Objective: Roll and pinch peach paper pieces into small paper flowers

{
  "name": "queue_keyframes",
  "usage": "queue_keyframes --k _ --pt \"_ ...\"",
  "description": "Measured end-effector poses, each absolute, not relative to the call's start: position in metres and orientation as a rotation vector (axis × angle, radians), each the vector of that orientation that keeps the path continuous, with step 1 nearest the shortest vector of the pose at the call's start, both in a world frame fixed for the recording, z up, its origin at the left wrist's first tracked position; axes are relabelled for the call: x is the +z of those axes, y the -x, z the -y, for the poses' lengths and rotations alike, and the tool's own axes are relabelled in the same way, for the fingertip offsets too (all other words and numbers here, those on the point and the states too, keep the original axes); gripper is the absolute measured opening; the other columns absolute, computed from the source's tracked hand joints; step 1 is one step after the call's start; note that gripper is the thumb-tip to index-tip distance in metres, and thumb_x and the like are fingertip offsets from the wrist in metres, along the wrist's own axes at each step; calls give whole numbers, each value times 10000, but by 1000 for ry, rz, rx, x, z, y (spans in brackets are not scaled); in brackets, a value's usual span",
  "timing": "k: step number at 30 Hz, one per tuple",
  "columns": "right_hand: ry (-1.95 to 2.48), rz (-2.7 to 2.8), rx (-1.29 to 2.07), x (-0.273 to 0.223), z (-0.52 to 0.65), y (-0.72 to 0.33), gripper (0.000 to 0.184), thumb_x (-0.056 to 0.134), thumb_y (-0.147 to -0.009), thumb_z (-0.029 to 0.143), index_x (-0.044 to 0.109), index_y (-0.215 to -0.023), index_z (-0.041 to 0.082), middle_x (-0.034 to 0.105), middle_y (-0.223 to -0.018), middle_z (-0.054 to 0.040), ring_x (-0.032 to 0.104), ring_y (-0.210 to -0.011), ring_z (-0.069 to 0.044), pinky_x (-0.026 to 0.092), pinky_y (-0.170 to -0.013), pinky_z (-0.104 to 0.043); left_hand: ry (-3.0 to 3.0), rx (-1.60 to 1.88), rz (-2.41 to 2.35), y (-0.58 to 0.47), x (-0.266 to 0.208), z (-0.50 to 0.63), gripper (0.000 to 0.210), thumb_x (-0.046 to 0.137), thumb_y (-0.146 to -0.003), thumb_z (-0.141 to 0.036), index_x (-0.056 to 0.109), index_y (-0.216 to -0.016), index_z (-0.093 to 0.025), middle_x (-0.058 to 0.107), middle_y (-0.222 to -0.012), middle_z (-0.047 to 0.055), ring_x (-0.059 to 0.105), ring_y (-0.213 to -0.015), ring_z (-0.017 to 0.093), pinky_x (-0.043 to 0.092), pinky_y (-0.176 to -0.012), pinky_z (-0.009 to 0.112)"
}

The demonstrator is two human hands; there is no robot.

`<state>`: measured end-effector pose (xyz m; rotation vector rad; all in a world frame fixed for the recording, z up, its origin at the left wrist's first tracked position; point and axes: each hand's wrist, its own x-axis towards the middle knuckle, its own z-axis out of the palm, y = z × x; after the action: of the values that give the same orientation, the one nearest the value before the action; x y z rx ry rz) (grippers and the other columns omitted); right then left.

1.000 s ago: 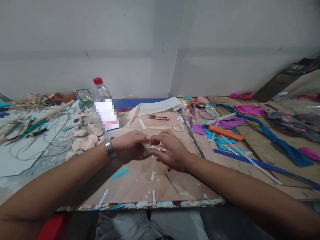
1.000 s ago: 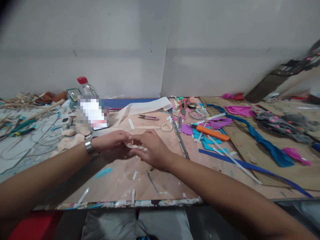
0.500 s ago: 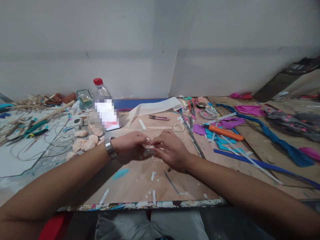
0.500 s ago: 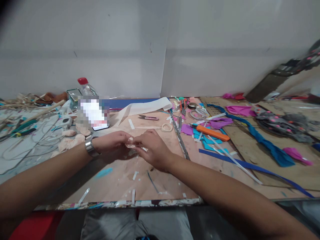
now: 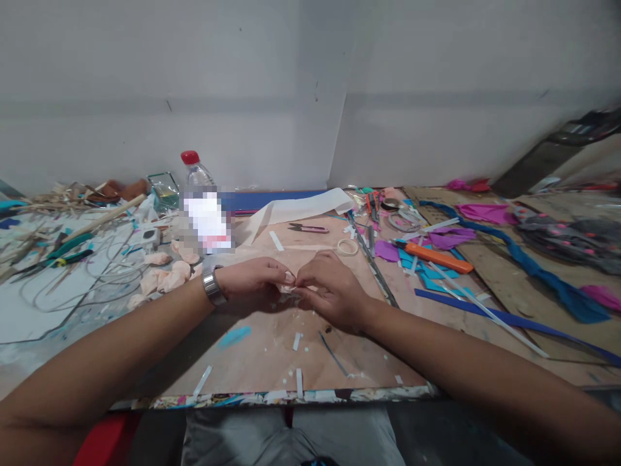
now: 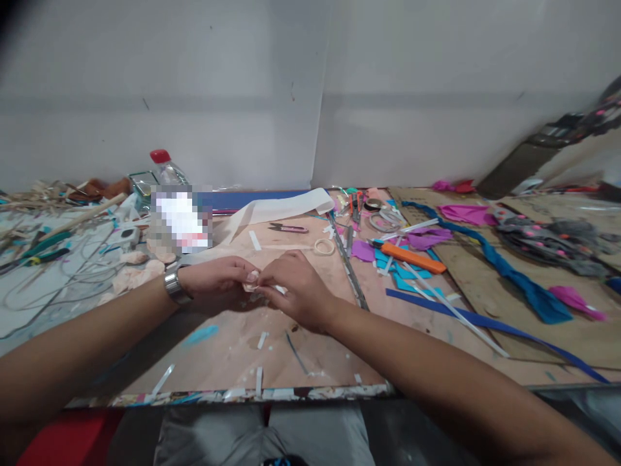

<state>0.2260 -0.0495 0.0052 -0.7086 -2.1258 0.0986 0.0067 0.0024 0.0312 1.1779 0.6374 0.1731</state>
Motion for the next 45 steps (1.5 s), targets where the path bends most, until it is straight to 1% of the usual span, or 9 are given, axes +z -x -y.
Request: queue_keyframes --k 7,12,19,22,28,31,35,41,45 --pt "760 2165 93 3 49 -228 249 689 -974 321 616 -1187 215 697 -994 19 591 -923 -85 380 -917 -268 -1083 147 -583 -4 28 -6 521 815 -826 -590 559 -775 -139 540 -729 4 520 -663 98 387 -649 239" --pt "784 2218 108 3 49 -229 215 650 -994 286 622 -1196 220 687 -1001 23 591 -944 -77 378 -950 -271 -1122 147 -495 -6 21 -7 505 772 -859 -619 599 -826 -146 537 -744 10 468 -652 88 346 -610 234" --pt "925 2027 105 1 47 -229 237 676 -985 356 631 -1180 228 677 -942 26 603 -886 -70 406 -871 -266 -1190 281 -646 -12 18 -15 408 804 -831 -555 707 -912 -166 610 -870 45 524 -729 104 445 -640 232" --pt "973 1979 93 -2 46 -230 243 678 -983 355 634 -1183 225 685 -952 8 618 -880 -81 429 -858 -275 -1274 352 -674 -12 18 -19 449 796 -814 -598 739 -929 -168 652 -921 70 568 -795 120 475 -696 239" --pt "1052 1916 69 -6 45 -234 281 637 -1001 382 623 -1239 232 697 -1014 -5 624 -911 -92 437 -868 -283 -1413 564 -826 -12 19 -21 554 687 -851 -699 633 -863 -148 603 -813 43 552 -732 130 452 -706 286" --pt "1069 1998 79 -4 44 -234 275 646 -998 383 633 -1234 241 713 -1002 11 634 -910 -95 396 -903 -307 -1595 719 -822 -13 22 -18 504 745 -857 -641 612 -921 -159 610 -906 22 561 -817 122 457 -775 281" --pt "1045 2126 76 -3 45 -233 274 628 -1001 335 633 -1263 253 741 -1109 29 639 -953 -98 340 -978 -331 -1904 808 -698 -14 24 -13 472 814 -852 -522 631 -1105 -169 658 -1100 54 618 -990 153 485 -893 317" --pt "995 2167 37 -7 43 -234 247 622 -997 317 647 -1231 241 756 -1110 36 643 -975 -112 296 -997 -348 -1972 845 -624 -12 17 -11 561 854 -831 -480 595 -1236 -191 662 -1172 70 624 -1035 154 499 -931 330" --pt "1017 2147 45 -6 44 -234 240 612 -1002 341 668 -1209 234 762 -1098 2 648 -956 -133 309 -999 -372 -2021 793 -601 -11 18 -12 483 827 -854 -492 649 -1192 -197 693 -1151 59 631 -1034 148 495 -927 307"
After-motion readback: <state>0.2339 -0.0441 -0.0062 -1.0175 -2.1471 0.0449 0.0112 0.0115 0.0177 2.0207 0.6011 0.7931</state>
